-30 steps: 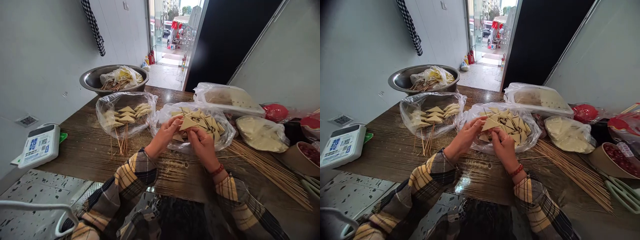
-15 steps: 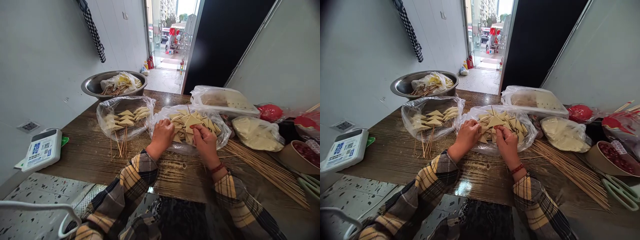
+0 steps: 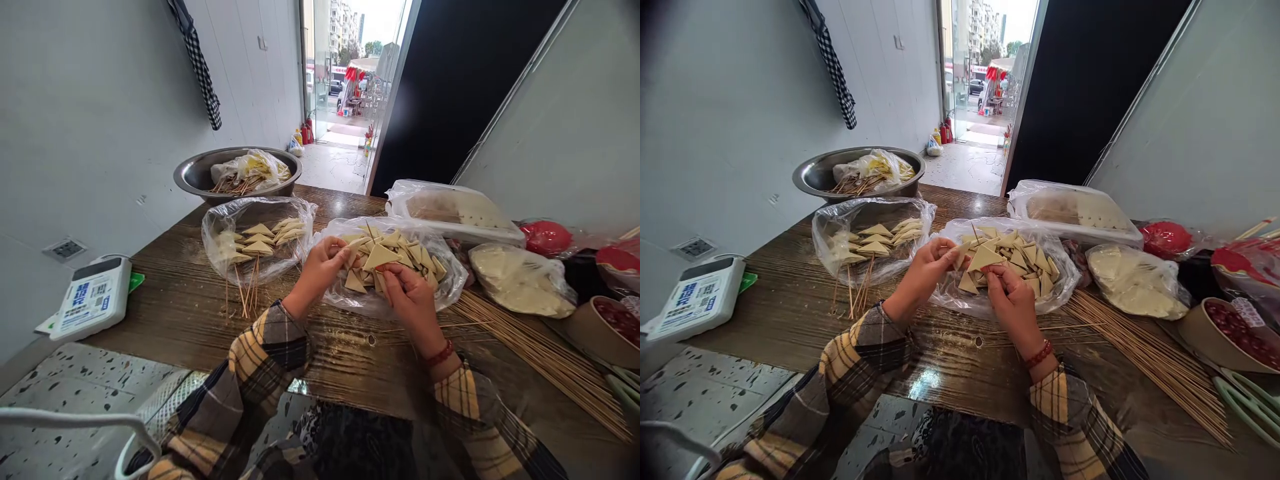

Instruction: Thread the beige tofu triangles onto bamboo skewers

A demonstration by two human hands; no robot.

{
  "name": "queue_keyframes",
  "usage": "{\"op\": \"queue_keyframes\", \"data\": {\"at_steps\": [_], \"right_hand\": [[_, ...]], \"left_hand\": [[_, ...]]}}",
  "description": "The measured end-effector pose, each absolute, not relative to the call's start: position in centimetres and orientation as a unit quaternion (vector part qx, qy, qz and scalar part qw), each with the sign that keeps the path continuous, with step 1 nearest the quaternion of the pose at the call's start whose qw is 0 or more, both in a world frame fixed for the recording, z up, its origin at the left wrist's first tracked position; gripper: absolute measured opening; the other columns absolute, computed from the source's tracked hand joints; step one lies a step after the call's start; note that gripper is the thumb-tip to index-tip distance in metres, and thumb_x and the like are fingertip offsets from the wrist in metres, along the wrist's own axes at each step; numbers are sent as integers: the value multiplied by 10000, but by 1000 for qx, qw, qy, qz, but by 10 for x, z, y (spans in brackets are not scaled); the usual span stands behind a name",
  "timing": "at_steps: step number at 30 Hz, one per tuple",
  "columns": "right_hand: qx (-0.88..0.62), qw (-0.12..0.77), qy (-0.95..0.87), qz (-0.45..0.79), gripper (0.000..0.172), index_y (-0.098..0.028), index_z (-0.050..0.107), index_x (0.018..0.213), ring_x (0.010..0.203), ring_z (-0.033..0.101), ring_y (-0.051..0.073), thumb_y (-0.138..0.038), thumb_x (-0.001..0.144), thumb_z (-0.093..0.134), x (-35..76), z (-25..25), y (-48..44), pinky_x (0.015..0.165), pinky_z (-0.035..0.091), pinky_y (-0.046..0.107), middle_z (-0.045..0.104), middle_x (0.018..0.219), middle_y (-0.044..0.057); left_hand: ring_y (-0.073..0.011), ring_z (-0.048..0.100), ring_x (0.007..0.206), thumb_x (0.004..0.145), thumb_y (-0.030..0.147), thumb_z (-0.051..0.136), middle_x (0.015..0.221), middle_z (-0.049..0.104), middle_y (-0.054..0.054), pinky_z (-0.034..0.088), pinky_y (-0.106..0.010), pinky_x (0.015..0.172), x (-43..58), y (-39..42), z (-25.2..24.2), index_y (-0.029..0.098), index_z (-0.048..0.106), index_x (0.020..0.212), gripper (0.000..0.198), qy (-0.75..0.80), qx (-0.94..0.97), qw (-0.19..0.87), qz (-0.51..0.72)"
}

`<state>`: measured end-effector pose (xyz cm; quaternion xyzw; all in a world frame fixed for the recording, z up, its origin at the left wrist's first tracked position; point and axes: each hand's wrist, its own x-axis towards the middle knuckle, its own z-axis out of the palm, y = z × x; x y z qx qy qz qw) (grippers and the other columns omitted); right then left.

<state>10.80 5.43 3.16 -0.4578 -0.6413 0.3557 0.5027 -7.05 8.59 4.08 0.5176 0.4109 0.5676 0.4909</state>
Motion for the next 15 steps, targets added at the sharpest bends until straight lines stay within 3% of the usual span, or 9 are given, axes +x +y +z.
{"op": "queue_keyframes", "data": {"at_steps": [6, 11, 15], "right_hand": [[-428, 450, -701, 351, 267, -164, 680, 961, 463, 390, 88, -361, 903, 510, 107, 27, 49, 457, 325, 218, 512, 567, -41], [-420, 429, -737, 310, 230, -173, 697, 921, 593, 557, 122, -312, 900, 515, 105, 32, 47, 572, 433, 240, 681, 745, 20], [-414, 423, -750, 296, 221, -178, 695, 916, 745, 649, 171, -306, 902, 516, 105, 34, 46, 670, 493, 274, 730, 867, 49]], "left_hand": [[-72, 602, 639, 697, 259, 758, 902, 701, -65, 373, -167, 510, -81, 84, 55, 125, 605, 951, 325, 338, 378, 589, 630], [-59, 595, 638, 728, 205, 730, 891, 717, -49, 416, -158, 548, -86, 83, 58, 153, 640, 1040, 329, 306, 333, 623, 638], [-93, 647, 694, 760, 204, 698, 859, 724, -65, 497, -202, 667, -87, 80, 62, 129, 648, 933, 195, 310, 321, 622, 644]]}}
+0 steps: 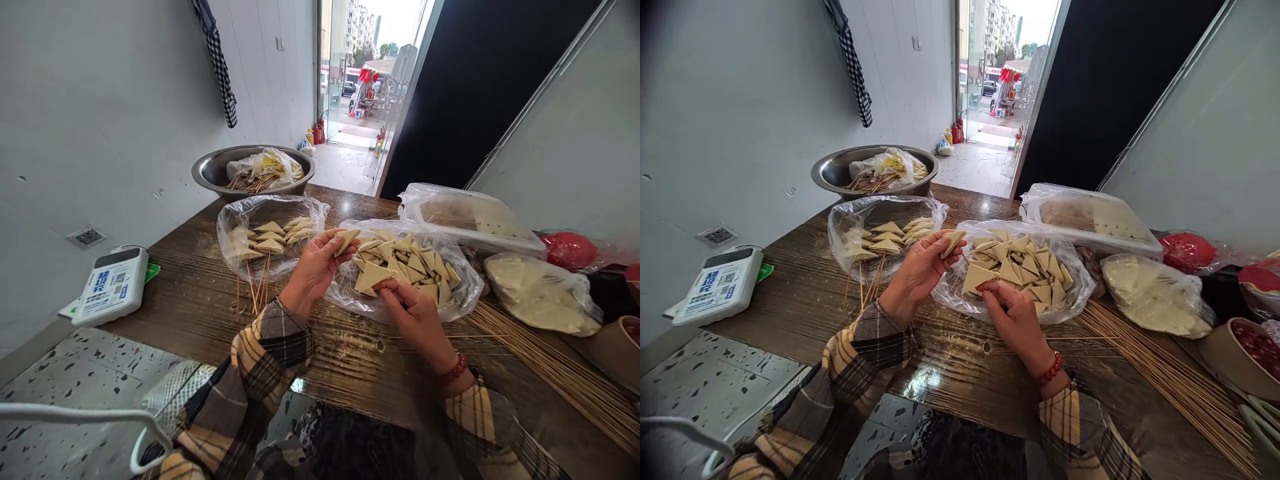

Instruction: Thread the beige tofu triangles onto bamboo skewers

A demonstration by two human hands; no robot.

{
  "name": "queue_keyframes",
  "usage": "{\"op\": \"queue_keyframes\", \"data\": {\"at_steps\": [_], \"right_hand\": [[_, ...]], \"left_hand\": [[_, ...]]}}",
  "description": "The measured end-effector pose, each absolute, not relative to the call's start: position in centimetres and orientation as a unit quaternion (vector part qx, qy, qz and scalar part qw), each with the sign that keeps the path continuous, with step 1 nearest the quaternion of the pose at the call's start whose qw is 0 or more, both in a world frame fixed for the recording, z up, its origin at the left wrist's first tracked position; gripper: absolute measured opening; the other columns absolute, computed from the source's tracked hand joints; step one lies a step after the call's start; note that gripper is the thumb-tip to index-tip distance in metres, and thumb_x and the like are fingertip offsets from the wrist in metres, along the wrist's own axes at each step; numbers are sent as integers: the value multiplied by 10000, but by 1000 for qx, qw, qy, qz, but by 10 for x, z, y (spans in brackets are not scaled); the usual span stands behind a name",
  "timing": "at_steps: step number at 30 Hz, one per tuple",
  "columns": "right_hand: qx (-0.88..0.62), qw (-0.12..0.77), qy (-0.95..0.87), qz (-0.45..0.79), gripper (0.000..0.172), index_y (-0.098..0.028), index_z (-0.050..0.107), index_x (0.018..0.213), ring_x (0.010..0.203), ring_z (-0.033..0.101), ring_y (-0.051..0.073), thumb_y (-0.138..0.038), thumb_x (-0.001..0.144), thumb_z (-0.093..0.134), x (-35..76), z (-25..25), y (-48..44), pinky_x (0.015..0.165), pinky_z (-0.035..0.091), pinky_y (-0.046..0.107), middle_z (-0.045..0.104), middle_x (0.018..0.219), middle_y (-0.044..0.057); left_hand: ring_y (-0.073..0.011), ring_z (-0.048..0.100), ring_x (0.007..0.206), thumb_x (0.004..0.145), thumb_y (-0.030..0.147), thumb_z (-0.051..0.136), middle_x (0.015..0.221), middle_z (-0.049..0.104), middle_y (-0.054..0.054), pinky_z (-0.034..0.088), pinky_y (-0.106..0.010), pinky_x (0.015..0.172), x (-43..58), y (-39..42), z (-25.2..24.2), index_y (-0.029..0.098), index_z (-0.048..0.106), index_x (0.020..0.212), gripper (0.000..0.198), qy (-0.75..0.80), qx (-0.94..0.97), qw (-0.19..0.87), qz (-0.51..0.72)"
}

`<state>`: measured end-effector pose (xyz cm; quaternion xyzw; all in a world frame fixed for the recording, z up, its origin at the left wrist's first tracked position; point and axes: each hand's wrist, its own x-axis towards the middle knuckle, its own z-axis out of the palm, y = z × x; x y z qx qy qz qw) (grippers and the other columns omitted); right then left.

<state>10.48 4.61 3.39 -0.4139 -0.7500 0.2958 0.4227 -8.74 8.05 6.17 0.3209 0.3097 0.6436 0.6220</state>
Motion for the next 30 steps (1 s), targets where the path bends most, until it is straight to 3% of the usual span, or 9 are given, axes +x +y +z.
{"op": "queue_keyframes", "data": {"at_steps": [9, 30], "right_hand": [[-409, 403, -764, 294, 208, -183, 692, 927, 721, 664, 165, -306, 903, 526, 108, 29, 47, 638, 500, 257, 740, 874, 42], [-418, 394, -767, 286, 210, -184, 691, 949, 691, 671, 173, -301, 891, 527, 107, 27, 49, 634, 515, 270, 741, 843, 41]], "left_hand": [[-142, 686, 718, 815, 175, 604, 806, 726, -82, 539, -273, 740, -91, 79, 64, 110, 649, 859, 91, 316, 272, 644, 641], [-126, 672, 683, 801, 171, 614, 794, 725, -76, 535, -251, 702, -90, 81, 61, 116, 656, 851, 86, 307, 277, 653, 634]]}}
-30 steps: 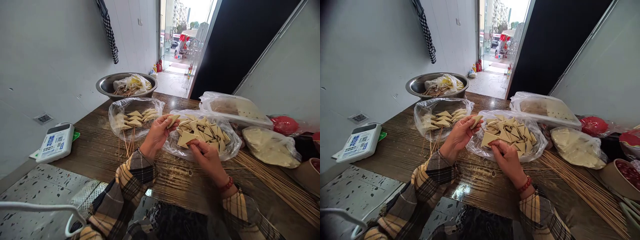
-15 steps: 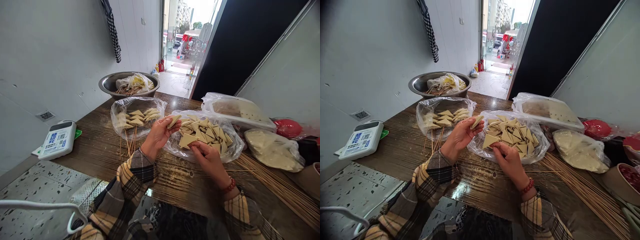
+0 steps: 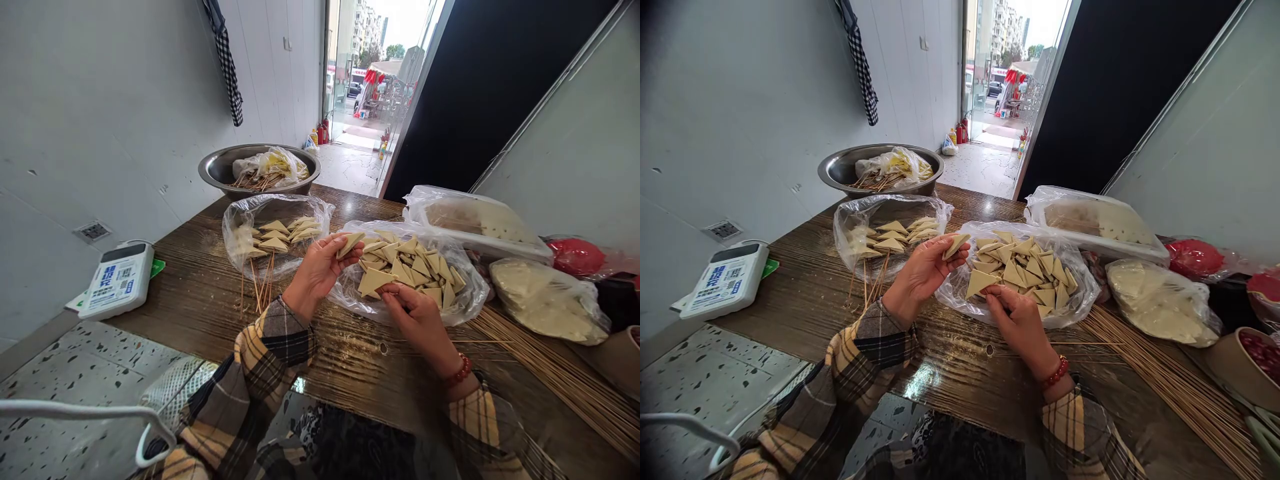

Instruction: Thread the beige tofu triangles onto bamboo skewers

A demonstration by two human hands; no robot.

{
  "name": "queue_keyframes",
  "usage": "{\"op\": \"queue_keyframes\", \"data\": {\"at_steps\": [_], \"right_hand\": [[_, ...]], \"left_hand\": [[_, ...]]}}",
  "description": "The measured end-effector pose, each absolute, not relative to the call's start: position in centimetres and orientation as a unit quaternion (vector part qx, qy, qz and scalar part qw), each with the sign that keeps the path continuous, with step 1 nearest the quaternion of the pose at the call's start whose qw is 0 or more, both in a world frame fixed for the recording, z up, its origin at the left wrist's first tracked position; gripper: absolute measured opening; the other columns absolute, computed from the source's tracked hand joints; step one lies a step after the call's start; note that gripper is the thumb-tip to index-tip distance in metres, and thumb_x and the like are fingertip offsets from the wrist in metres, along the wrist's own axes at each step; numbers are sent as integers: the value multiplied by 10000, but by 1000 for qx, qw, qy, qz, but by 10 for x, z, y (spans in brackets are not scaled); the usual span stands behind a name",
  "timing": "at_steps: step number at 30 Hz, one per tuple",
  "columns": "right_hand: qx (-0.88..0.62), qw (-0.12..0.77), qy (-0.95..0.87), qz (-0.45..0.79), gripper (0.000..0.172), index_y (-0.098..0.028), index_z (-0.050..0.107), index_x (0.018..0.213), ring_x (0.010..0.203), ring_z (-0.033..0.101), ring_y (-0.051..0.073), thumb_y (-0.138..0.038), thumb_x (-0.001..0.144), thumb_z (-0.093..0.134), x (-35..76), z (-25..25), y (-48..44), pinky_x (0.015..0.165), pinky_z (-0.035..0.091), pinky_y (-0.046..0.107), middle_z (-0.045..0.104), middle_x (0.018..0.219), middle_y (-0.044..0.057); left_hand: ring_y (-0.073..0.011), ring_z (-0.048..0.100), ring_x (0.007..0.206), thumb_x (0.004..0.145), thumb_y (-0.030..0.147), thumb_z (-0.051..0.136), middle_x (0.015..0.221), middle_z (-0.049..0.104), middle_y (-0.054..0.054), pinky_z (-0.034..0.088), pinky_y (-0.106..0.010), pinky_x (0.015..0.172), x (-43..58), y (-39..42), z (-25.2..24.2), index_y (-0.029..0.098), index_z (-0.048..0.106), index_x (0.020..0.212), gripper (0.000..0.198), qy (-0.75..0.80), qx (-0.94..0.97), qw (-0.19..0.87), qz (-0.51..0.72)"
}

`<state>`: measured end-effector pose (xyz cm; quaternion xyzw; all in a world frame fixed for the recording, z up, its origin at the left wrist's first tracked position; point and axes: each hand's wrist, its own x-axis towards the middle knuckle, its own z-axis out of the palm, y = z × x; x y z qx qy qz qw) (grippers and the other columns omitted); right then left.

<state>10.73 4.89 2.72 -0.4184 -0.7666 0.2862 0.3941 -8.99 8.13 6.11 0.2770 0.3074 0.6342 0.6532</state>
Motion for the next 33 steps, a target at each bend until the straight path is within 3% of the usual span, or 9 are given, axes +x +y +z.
{"op": "queue_keyframes", "data": {"at_steps": [7, 16, 33], "right_hand": [[-414, 396, -762, 303, 209, -182, 687, 939, 777, 684, 190, -304, 895, 523, 107, 29, 49, 689, 521, 283, 742, 884, 49], [-413, 396, -763, 301, 213, -186, 690, 938, 822, 685, 202, -302, 900, 515, 110, 29, 50, 722, 521, 296, 741, 898, 51], [-419, 414, -750, 302, 201, -184, 685, 909, 742, 666, 175, -296, 901, 518, 107, 26, 51, 680, 510, 273, 730, 850, 37]], "left_hand": [[-127, 673, 697, 798, 175, 626, 794, 723, -71, 531, -251, 707, -90, 81, 60, 119, 658, 866, 94, 308, 286, 650, 633], [-153, 679, 731, 712, 280, 746, 789, 713, -68, 527, -283, 726, -84, 77, 62, 117, 670, 899, 259, 338, 372, 575, 645], [-145, 660, 684, 710, 330, 756, 793, 710, -54, 513, -297, 736, -74, 77, 56, 121, 663, 977, 352, 344, 411, 558, 634]]}}
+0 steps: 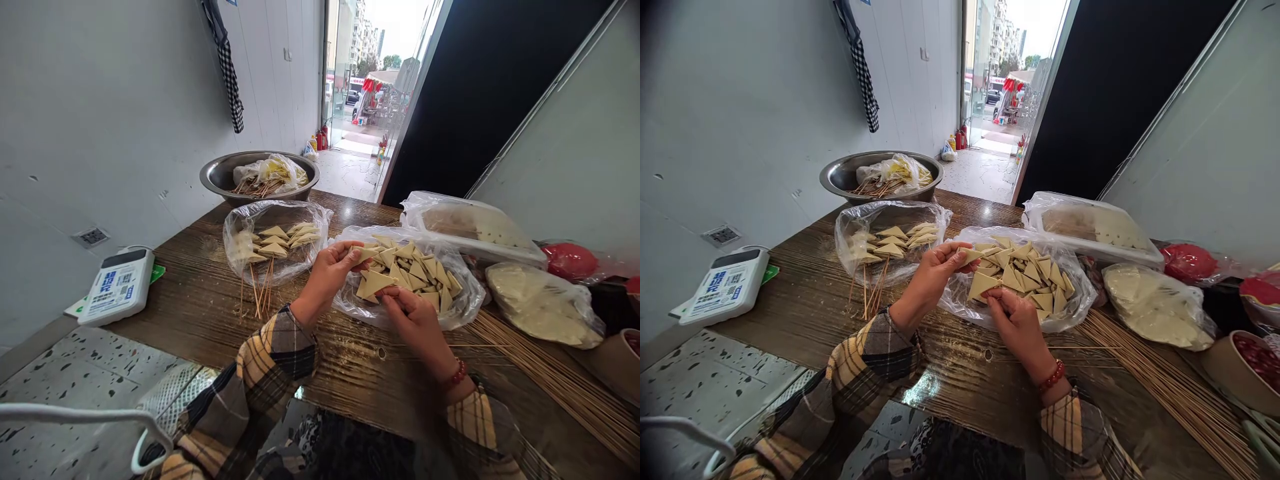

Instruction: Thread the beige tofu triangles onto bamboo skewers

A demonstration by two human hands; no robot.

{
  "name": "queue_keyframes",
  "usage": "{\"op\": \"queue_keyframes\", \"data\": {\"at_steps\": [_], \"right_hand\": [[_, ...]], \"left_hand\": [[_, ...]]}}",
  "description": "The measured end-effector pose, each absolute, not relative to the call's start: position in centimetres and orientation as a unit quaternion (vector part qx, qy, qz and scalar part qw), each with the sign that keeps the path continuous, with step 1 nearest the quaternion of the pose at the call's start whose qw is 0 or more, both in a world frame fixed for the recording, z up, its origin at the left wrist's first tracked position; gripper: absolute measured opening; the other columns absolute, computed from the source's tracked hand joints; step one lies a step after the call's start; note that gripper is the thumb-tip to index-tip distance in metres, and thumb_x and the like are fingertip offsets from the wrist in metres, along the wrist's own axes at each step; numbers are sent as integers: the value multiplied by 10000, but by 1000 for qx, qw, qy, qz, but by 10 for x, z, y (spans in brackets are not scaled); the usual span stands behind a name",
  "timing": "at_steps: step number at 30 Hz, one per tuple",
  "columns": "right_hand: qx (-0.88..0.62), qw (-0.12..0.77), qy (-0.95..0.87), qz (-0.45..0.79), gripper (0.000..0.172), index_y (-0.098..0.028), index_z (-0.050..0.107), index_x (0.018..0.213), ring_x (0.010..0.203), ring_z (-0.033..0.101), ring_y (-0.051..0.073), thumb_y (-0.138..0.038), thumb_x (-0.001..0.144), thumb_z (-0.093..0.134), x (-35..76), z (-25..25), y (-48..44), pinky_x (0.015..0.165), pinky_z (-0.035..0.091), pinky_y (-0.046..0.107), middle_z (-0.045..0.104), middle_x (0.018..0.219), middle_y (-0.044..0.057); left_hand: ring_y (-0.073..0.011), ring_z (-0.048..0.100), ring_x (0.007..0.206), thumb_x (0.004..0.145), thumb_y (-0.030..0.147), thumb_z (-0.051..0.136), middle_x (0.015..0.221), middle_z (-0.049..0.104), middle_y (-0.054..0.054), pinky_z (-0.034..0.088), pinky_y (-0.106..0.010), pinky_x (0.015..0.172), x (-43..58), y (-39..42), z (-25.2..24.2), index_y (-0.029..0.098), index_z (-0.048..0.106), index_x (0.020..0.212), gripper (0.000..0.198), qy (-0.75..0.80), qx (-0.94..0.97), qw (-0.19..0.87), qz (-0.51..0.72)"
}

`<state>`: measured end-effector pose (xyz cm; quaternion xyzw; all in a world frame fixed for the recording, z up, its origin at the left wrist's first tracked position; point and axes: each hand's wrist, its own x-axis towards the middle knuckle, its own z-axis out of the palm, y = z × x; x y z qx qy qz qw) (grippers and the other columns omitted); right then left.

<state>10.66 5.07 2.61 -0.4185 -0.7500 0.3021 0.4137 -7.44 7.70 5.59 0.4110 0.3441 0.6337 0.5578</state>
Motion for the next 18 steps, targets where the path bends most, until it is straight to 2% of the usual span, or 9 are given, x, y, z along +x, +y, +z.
{"op": "queue_keyframes", "data": {"at_steps": [5, 10, 18], "right_hand": [[-409, 428, -751, 294, 204, -181, 690, 903, 772, 666, 176, -300, 900, 524, 107, 25, 51, 701, 505, 270, 731, 862, 40], [-405, 419, -753, 305, 205, -176, 688, 907, 747, 660, 165, -292, 898, 519, 105, 25, 50, 673, 502, 255, 730, 850, 39], [-420, 419, -753, 286, 205, -179, 686, 898, 698, 652, 157, -299, 895, 520, 104, 19, 51, 650, 491, 257, 730, 823, 32]], "left_hand": [[-157, 678, 748, 738, 381, 738, 912, 715, -71, 498, -286, 735, -77, 78, 53, 140, 633, 1070, 424, 305, 372, 619, 621], [-206, 682, 883, 783, 401, 697, 1038, 712, -135, 478, -340, 852, -74, 73, 54, 123, 656, 1028, 373, 249, 385, 661, 595], [-211, 672, 929, 804, 401, 672, 974, 728, -114, 441, -365, 937, -66, 67, 60, 124, 679, 940, 309, 253, 386, 647, 608]]}}
